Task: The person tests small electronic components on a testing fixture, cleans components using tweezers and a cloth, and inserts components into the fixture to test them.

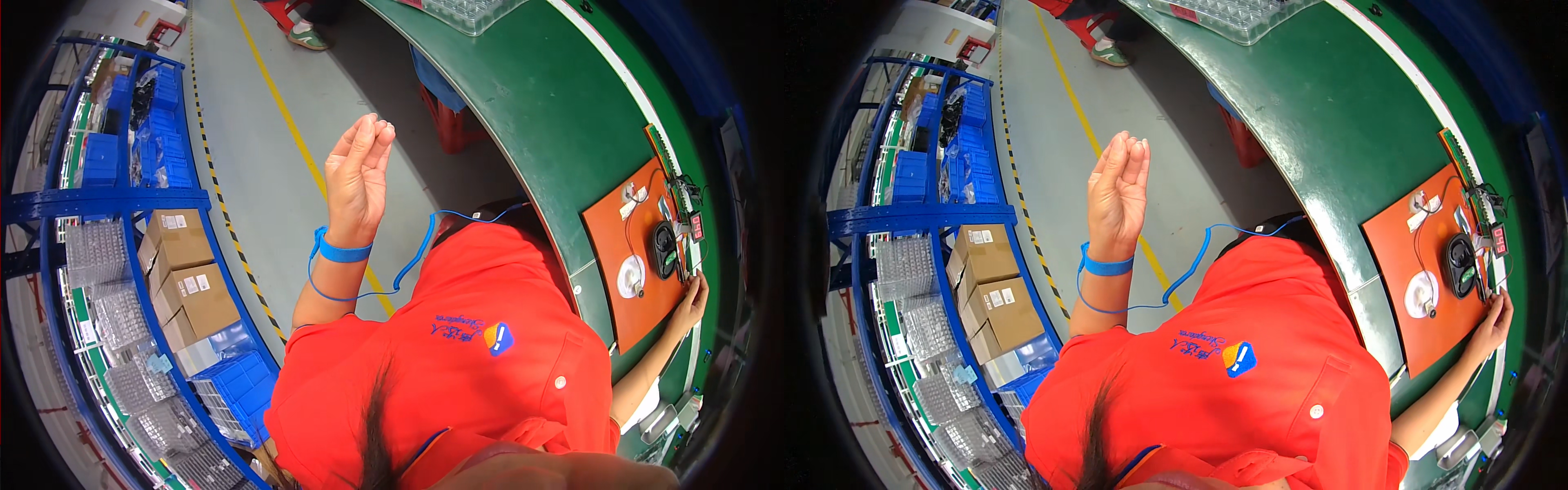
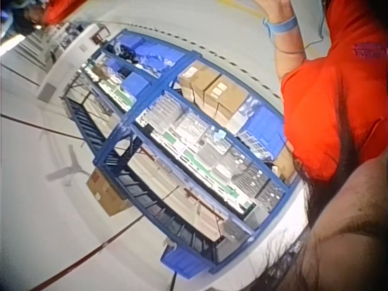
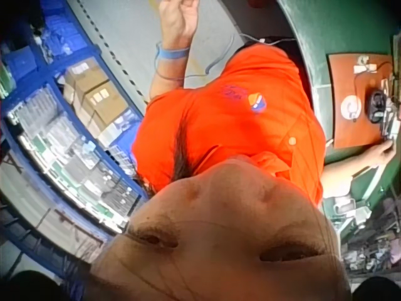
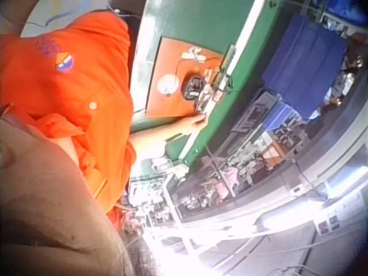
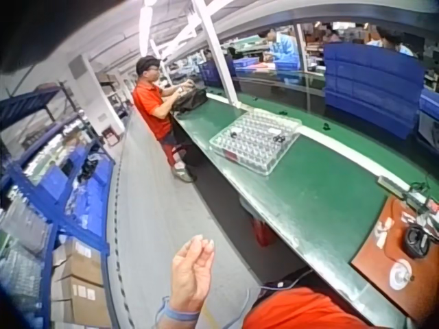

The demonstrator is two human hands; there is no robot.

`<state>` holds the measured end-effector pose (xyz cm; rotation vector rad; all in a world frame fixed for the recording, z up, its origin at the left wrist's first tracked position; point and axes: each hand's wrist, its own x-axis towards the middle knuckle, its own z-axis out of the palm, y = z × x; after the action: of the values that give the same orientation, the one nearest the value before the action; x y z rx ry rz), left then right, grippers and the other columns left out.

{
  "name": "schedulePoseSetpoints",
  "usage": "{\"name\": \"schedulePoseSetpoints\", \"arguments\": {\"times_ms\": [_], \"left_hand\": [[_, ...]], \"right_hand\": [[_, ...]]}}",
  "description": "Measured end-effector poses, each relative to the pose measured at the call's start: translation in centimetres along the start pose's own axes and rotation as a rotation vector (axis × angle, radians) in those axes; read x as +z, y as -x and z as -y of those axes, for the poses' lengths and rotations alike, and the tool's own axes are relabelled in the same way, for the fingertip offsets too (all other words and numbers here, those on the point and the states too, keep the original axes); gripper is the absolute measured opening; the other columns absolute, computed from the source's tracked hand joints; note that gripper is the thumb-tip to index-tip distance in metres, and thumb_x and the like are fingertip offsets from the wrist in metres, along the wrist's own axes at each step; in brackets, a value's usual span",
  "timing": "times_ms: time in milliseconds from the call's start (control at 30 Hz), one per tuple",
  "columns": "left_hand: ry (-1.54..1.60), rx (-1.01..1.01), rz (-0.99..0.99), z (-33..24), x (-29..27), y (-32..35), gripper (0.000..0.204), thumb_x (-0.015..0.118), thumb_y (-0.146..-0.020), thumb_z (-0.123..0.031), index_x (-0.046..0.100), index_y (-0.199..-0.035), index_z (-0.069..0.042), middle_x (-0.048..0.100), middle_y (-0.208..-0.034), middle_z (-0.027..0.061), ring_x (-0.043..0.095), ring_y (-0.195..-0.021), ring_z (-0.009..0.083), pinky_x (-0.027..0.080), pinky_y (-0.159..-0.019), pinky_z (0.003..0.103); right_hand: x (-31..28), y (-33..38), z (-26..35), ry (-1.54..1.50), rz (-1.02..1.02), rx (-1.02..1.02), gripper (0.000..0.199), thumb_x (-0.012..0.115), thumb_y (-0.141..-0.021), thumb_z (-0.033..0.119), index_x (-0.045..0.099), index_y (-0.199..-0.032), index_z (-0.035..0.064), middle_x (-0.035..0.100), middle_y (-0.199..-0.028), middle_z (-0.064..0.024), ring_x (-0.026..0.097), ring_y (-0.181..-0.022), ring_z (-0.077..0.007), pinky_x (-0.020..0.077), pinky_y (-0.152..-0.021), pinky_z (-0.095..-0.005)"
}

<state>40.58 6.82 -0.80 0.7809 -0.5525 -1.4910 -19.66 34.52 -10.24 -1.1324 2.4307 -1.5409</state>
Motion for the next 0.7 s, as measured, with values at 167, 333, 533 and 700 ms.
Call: {"name": "schedulePoseSetpoints", "arguments": {"times_ms": [167, 333, 533, 700], "left_hand": [[0.024, -0.019, -0.024, -0.2, 0.2, 0.1, 0.018, 0.064, -0.093, -0.007, 0.063, -0.110, 0.000, 0.067, -0.101, 0.0076, 0.066, -0.099, 0.0172, 0.048, -0.105, 0.035], [0.024, -0.029, -0.035, -0.3, 0.4, -0.2, 0.024, 0.064, -0.093, -0.006, 0.059, -0.116, -0.001, 0.065, -0.107, 0.0069, 0.064, -0.103, 0.0175, 0.049, -0.102, 0.034], [-0.081, 0.024, -0.042, 1.2, -2.1, -1.6, 0.033, 0.067, -0.088, -0.005, 0.056, -0.120, -0.005, 0.060, -0.101, 0.0022, 0.058, -0.091, 0.0116, 0.044, -0.070, 0.025], [-0.117, 0.007, 0.007, 3.0, -1.7, -3.9, 0.035, 0.065, -0.090, -0.008, 0.054, -0.124, -0.004, 0.059, -0.109, 0.0051, 0.055, -0.095, 0.0123, 0.044, -0.079, 0.025]], "right_hand": [[0.1, -0.4, -0.6, -0.022, 0.023, -0.006, 0.026, 0.053, -0.101, 0.016, 0.062, -0.120, 0.0001, 0.065, -0.099, -0.0047, 0.060, -0.090, -0.0097, 0.0477, -0.083, -0.0220], [0.3, -1.2, -0.4, -0.037, 0.002, -0.007, 0.026, 0.053, -0.101, 0.016, 0.061, -0.119, -0.0004, 0.065, -0.099, -0.0049, 0.060, -0.091, -0.0098, 0.0478, -0.083, -0.0219], [1.0, 0.5, 2.2, 0.128, -0.050, -0.015, 0.022, 0.055, -0.099, 0.016, 0.064, -0.112, 0.0009, 0.062, -0.092, -0.0015, 0.057, -0.084, -0.0080, 0.0460, -0.077, -0.0224], [3.5, 2.0, 6.6, 0.102, -0.104, -0.046, 0.015, 0.056, -0.097, 0.011, 0.065, -0.105, 0.0011, 0.063, -0.085, -0.0034, 0.059, -0.078, -0.0108, 0.0472, -0.073, -0.0246]]}}
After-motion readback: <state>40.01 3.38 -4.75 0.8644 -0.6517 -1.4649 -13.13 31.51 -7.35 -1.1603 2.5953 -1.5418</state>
